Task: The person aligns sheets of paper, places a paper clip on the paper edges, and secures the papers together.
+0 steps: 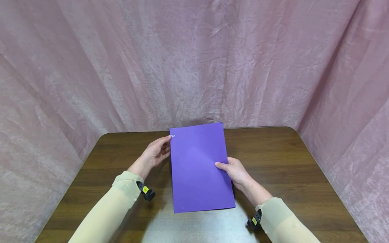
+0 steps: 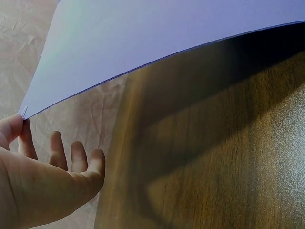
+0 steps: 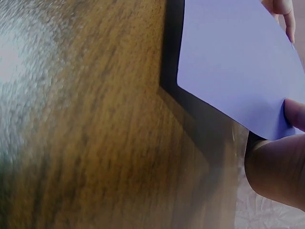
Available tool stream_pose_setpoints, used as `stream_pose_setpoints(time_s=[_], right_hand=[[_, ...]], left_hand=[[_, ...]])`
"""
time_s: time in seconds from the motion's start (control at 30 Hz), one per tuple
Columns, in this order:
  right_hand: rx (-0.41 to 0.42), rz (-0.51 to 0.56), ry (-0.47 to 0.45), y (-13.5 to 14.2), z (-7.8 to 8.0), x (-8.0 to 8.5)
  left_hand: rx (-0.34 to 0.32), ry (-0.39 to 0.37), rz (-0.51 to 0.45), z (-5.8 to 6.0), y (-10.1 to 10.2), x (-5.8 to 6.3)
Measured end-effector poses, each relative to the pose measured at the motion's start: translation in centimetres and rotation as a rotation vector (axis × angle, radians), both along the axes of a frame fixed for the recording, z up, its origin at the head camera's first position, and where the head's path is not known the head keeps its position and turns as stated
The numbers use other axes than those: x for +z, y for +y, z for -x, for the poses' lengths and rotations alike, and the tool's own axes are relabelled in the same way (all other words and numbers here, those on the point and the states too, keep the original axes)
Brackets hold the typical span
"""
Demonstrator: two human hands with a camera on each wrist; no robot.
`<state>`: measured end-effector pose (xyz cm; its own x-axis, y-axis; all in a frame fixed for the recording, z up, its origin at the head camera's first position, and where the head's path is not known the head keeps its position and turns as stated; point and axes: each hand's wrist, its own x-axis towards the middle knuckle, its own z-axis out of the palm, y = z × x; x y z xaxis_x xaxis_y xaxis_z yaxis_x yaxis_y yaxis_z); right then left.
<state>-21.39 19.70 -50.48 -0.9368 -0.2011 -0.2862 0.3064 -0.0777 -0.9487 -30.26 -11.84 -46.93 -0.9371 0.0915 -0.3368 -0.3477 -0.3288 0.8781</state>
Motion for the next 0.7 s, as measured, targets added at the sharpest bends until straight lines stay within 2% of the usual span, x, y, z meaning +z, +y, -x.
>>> stream_pose_setpoints(time_s=[0.6, 0.7], right_hand=[[0.006, 0.000, 0.014, -0.24, -0.04, 0.07], [0.010, -0.001, 0.011, -0.37, -0.06, 0.14]], left_hand=[[-0.005, -0.018, 0.019, 0.01, -0.18, 0.09], [-0.035, -0.006, 0.058, -0.16, 0.06, 0.13]])
